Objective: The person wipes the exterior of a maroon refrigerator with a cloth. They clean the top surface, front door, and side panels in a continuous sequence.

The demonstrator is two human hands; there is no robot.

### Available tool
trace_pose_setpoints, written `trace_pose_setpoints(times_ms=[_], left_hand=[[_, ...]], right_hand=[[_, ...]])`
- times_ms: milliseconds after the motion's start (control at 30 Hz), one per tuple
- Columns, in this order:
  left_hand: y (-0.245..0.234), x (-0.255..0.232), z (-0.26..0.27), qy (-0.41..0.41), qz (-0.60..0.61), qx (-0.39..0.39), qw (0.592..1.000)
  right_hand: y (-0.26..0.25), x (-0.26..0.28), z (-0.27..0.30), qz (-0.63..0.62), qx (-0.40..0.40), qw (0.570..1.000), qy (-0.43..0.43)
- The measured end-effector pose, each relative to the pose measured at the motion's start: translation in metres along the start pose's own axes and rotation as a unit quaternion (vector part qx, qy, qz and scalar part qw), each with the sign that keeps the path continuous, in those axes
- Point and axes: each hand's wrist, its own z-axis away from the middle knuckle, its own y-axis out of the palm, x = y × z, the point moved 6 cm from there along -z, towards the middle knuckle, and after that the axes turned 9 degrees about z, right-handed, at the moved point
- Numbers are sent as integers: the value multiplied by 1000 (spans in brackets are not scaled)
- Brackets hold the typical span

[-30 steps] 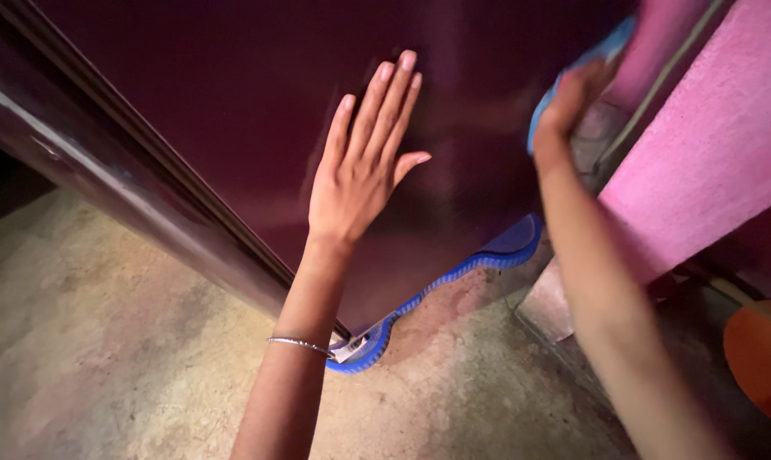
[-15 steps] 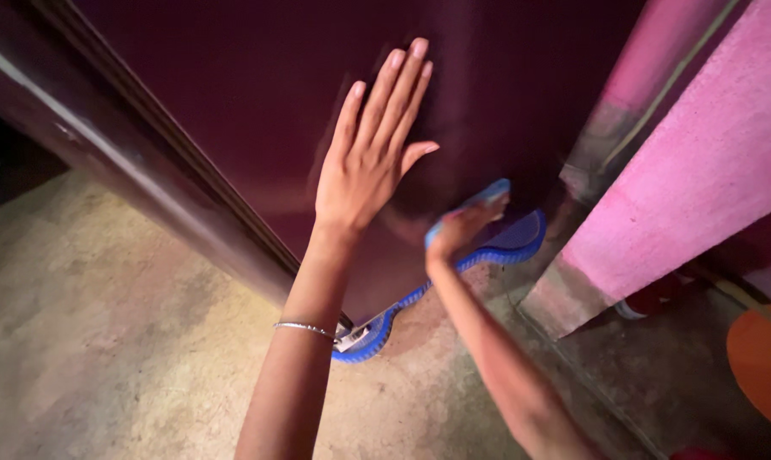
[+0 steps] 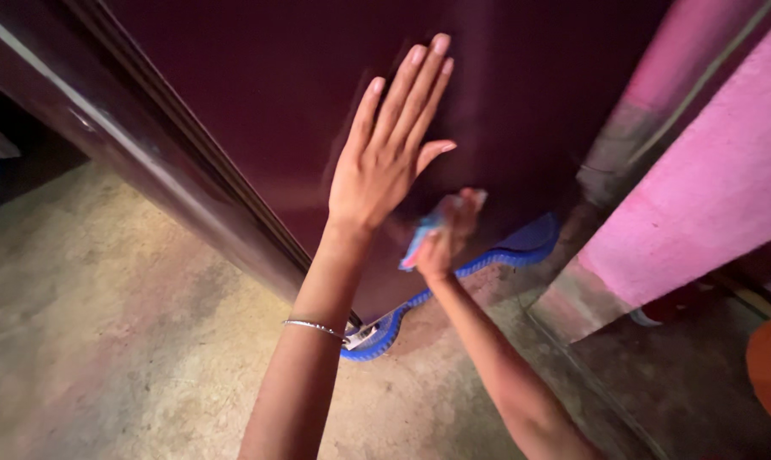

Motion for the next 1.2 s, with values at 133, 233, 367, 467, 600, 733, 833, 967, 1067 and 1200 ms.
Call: trace_pose_setpoints(times_ms=[133,233,367,467,600,733,833,967,1067,1200], left_hand=[[3,-1,3,-1,11,-1,1000],[2,0,3,0,17,-2,1000],[4,-2,3,1,29,3,1000],[7,-2,5,-2,16,-2,1000],[11,-3,6,-1,19,-3,1000],[13,-4,6,0,28,1,1000],[12,-2,6,-1,30,-1,1000],[4,0,5,-5,33,2,999],[0,-1,8,-9,54,41,998],[2,1,5,2,43,13,999]], right_hand=[[3,-65,5,2,-38,996,75],[12,-123,10,-6,-62,988,143],[26,-219,17,69,-70,965,242],[38,-269,34,208,-8,921,331],[55,-252,88,163,93,818,543],[48,-85,120,7,-51,919,392],[39,19,98,-29,-61,958,278],[56,69,73,-63,50,956,283],[94,72,86,-196,182,891,366],[93,69,109,-191,193,904,329]])
